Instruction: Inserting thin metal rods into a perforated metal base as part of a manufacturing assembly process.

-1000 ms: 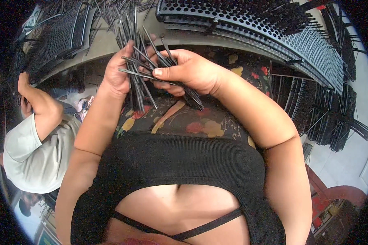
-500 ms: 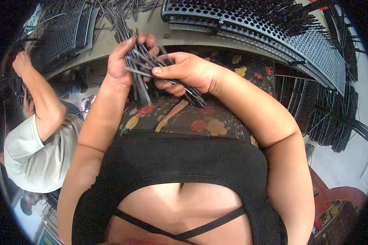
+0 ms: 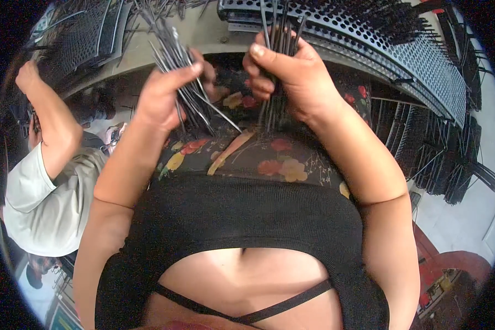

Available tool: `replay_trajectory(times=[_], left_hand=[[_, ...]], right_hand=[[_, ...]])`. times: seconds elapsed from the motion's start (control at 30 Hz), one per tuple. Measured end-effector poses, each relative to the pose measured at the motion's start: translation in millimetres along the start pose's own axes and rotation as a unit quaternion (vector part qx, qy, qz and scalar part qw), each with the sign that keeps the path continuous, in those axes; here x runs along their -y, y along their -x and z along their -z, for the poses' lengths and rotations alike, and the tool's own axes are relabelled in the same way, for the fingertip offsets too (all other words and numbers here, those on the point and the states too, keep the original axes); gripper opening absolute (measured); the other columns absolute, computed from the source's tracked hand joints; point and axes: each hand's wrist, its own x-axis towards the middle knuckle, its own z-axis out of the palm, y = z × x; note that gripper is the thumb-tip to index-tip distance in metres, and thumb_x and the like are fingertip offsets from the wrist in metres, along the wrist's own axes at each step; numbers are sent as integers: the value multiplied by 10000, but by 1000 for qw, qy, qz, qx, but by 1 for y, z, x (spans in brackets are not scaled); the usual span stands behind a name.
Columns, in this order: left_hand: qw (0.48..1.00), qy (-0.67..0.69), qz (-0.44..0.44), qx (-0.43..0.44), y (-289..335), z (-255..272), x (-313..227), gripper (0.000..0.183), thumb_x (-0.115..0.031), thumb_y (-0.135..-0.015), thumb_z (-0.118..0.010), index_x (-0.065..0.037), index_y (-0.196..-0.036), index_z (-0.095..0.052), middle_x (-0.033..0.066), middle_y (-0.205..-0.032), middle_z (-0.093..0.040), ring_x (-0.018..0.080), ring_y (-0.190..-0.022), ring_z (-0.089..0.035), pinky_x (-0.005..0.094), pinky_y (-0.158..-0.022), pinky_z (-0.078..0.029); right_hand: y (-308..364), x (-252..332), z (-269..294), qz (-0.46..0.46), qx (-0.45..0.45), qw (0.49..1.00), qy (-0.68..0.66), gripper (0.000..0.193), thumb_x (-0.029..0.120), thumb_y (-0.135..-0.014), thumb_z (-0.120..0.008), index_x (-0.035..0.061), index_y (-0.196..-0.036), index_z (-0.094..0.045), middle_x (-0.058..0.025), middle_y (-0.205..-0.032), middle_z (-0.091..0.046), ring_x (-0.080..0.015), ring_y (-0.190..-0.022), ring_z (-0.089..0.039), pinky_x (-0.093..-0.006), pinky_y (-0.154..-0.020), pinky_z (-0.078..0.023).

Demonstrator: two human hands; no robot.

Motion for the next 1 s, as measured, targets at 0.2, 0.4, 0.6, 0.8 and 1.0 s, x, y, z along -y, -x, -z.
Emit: replay_trajectory(times=[0.2, 0.4, 0.6, 0.8, 1.0], left_hand=[[998, -51, -21, -40, -5, -10, 28, 299, -173, -818, -759, -27, -1034, -614, 42, -896, -653, 153, -826, -623, 282, -783, -506], [983, -156, -63, -71, -4, -33, 40, 513, -354, -820, -770, -8, -1147, -579, 20, -1030, -632, 84, -968, -548, 242, -873, -442], [982, -168, -80, -42, -7, -29, 45, 539, -215, -755, -837, -13, -1162, -546, 41, -1059, -639, 132, -980, -593, 279, -895, -468], [970, -217, -69, -87, -4, -27, 40, 371, -9, -760, -757, -21, -1090, -588, 26, -1001, -648, 128, -910, -618, 280, -839, -498], [995, -48, -79, -47, 1, -18, 41, 392, -43, -771, -744, -32, -1135, -597, 33, -1054, -643, 142, -949, -616, 294, -845, -502]], right_hand=[[-20, -36, -8, 30, -143, 988, 57, 144, 138, -891, -675, 37, -933, -580, -42, -772, -629, -135, -647, -579, -273, -627, -484], [-19, -45, -34, 18, -148, 989, 9, 390, 355, -981, -544, -23, -1067, -585, -72, -979, -626, -127, -908, -562, -286, -834, -463], [-15, -50, -32, 1, -74, 994, -79, 498, 467, -999, -440, 18, -1166, -573, -86, -1107, -617, -165, -1041, -547, -326, -973, -399], [-18, -52, -22, -48, 4, 999, 23, 503, 424, -1012, -432, -1, -1259, -538, -113, -1205, -603, -218, -1117, -554, -329, -1031, -377], [-12, -39, -17, 105, 18, 827, 552, 790, 421, -904, -635, -93, -1408, -310, -261, -1371, -418, -335, -1329, -388, -382, -1100, -311]])
